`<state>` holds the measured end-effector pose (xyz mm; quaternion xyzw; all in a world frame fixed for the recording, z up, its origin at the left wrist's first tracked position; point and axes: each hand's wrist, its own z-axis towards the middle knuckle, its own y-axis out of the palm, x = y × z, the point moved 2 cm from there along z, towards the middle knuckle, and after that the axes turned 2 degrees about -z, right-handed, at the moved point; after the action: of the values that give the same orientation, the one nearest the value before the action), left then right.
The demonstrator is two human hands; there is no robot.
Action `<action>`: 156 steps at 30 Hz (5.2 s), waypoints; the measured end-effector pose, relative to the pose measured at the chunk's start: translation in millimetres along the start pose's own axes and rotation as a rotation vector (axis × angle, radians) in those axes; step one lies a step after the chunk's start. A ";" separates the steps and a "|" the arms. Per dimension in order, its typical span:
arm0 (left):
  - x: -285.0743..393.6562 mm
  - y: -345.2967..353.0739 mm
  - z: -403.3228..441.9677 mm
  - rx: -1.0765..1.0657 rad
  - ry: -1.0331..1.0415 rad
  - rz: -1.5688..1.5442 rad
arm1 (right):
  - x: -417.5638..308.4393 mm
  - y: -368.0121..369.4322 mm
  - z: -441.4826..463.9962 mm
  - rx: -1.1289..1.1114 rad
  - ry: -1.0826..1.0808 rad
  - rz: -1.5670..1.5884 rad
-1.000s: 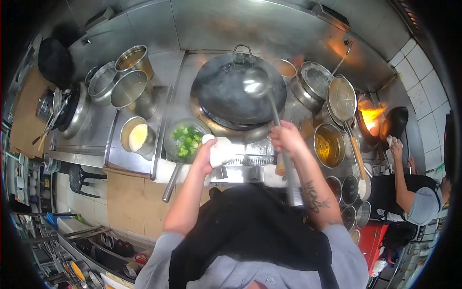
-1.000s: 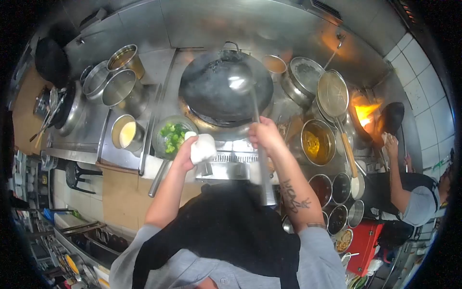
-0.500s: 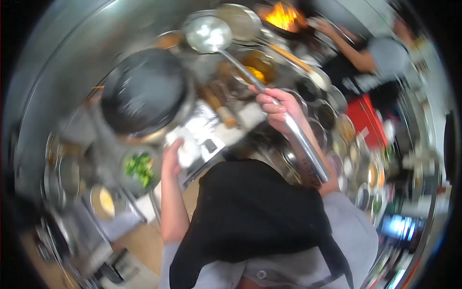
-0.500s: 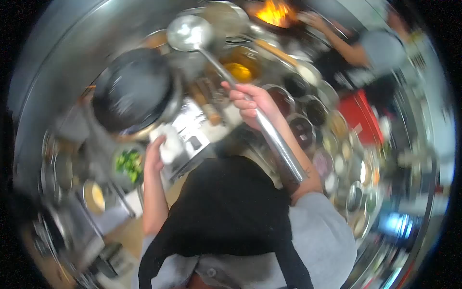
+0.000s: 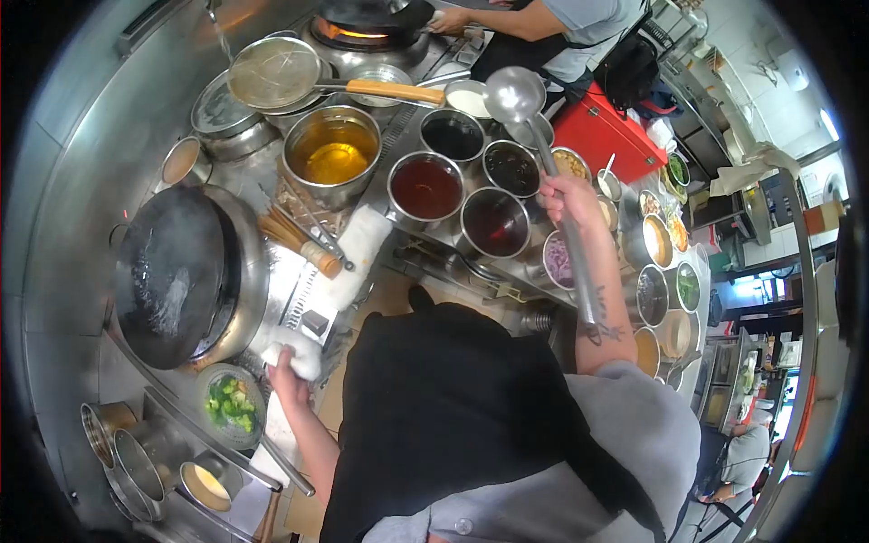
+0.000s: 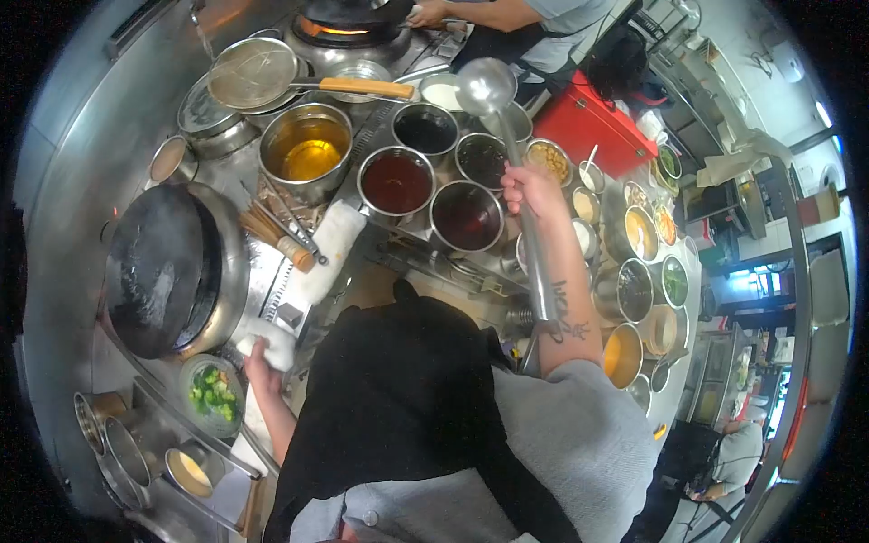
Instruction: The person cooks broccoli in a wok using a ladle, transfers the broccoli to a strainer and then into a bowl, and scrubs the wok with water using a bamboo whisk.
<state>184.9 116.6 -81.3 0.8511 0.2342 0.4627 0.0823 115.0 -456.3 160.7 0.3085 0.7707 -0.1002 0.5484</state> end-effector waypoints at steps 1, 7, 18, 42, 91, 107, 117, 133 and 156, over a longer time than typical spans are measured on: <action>-2.3 -2.4 0.9 0.030 -0.023 -0.022 | 8.7 -13.8 14.2 0.072 -0.031 -0.125; -18.3 -10.7 11.0 0.070 -0.039 -0.031 | 41.4 -61.8 67.6 0.444 -0.098 -0.635; -13.1 6.0 1.8 0.163 -0.007 0.081 | 24.1 -79.0 106.4 0.361 0.091 -0.985; -15.7 -5.9 8.0 0.157 -0.030 0.060 | 3.2 -114.5 91.6 0.175 0.166 0.004; -6.4 17.7 -14.0 0.123 -0.076 -0.399 | -79.9 -6.2 -12.0 -0.463 0.284 0.640; 116.7 26.5 93.6 0.435 0.230 -0.383 | 66.1 342.7 13.7 -1.094 0.771 0.078; 43.6 -11.0 -44.1 0.039 0.056 -0.599 | 159.0 462.9 -49.7 -1.043 -0.878 -0.997; 77.0 -241.4 -137.3 0.871 0.671 -0.513 | 276.2 557.0 -286.6 -1.786 -1.004 -1.498; 95.8 -264.7 -125.6 0.718 0.582 -0.627 | 302.9 579.9 -274.0 -2.074 -0.792 -1.147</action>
<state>40.0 384.5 -33.9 0.5522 0.6322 0.5232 -0.1473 176.8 247.3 96.4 -0.7003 0.2917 0.2435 0.6043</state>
